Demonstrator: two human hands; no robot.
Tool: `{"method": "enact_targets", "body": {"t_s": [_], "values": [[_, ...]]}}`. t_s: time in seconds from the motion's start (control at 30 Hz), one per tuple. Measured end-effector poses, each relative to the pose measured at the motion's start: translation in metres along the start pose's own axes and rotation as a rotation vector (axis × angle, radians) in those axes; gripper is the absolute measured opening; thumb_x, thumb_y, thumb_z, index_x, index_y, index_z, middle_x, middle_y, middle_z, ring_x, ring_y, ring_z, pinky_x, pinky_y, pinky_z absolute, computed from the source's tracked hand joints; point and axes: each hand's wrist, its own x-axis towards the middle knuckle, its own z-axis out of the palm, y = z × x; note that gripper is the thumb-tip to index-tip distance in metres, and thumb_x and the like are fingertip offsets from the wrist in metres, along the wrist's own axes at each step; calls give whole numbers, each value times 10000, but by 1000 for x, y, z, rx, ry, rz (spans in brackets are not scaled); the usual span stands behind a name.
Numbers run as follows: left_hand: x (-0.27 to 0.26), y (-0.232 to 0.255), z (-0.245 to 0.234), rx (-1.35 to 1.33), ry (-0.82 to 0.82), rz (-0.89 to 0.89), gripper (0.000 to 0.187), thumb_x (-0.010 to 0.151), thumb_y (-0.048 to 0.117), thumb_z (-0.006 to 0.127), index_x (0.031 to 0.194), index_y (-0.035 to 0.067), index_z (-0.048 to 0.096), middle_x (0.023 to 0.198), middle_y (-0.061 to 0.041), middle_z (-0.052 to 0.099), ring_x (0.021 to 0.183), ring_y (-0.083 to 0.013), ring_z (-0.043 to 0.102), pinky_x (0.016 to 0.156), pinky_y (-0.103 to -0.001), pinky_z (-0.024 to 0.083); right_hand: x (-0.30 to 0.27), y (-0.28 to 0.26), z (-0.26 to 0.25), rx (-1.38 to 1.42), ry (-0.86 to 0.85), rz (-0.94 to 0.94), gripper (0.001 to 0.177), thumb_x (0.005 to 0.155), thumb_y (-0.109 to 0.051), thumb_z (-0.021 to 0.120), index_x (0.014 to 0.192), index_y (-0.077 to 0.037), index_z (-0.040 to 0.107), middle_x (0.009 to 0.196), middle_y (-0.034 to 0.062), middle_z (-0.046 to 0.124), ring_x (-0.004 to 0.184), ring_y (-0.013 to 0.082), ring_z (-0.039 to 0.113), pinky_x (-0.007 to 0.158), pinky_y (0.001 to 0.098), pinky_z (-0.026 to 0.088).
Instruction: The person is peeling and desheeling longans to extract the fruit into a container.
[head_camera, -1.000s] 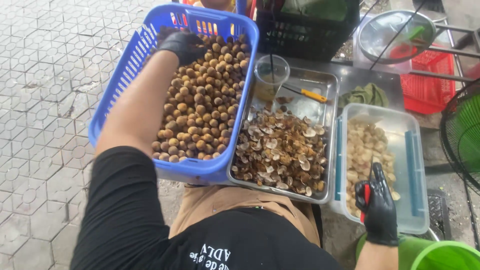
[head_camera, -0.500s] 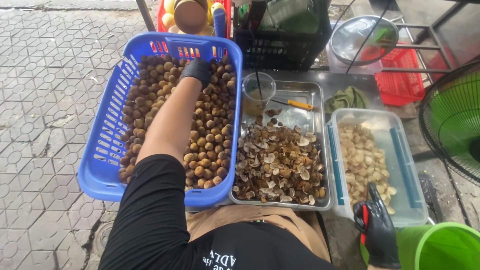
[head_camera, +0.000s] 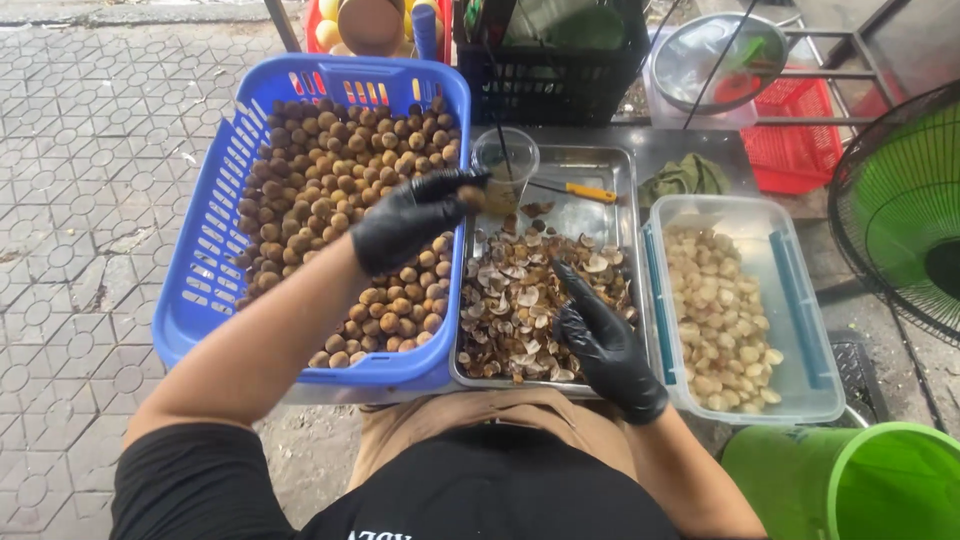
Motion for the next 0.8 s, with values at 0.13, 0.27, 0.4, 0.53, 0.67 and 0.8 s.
{"method": "enact_targets", "body": {"t_s": [0.13, 0.27, 0.4, 0.53, 0.67, 0.8], "values": [[-50, -8, 62, -127, 26, -5, 557, 975, 222, 710, 1482, 48, 562, 1227, -37, 692, 1139, -128, 639, 1029, -289, 516, -1, -18, 27, -226, 15, -196, 615, 1031, 3, 578, 1610, -79, 386, 883, -29, 544, 804, 68, 504, 771, 225, 478], [-66, -44, 86, -365, 58, 60, 546, 970, 148, 727, 1475, 30, 559, 1254, -59, 682, 1145, -157, 637, 1024, -312, 520, -3, -31, 38, -431, 55, -320, 604, 1005, 11, 599, 1579, -86, 439, 778, -23, 502, 687, 71, 458, 682, 233, 442], [-68, -79, 101, -486, 114, 91, 498, 939, 69, 737, 1411, 6, 590, 1323, -66, 672, 1177, -159, 626, 1010, -317, 521, -13, -29, 39, -535, 96, -393, 594, 987, 17, 636, 1548, -105, 483, 807, 0, 541, 709, 79, 496, 688, 238, 449], [-65, -89, 109, -456, 147, 138, 498, 910, 26, 755, 1385, 5, 608, 1337, -79, 671, 1201, -158, 629, 1017, -308, 530, -19, -24, 37, -554, 111, -368, 602, 976, 27, 642, 1542, -110, 491, 770, 5, 519, 680, 81, 478, 667, 241, 439], [-62, -92, 111, -386, 223, 169, 450, 883, -5, 780, 1317, -9, 660, 1270, -100, 715, 1135, -162, 676, 995, -306, 565, -18, -15, 32, -505, 104, -335, 569, 999, 21, 642, 1536, -104, 503, 829, 30, 609, 721, 94, 542, 694, 257, 486], [-61, -89, 115, -346, 283, 154, 392, 892, 19, 783, 1275, -6, 702, 1210, -100, 749, 1063, -145, 704, 946, -290, 578, -10, -27, 45, -579, 156, -539, 475, 1041, 25, 588, 1500, -78, 529, 1273, 141, 722, 1115, 185, 732, 923, 284, 551]]}}
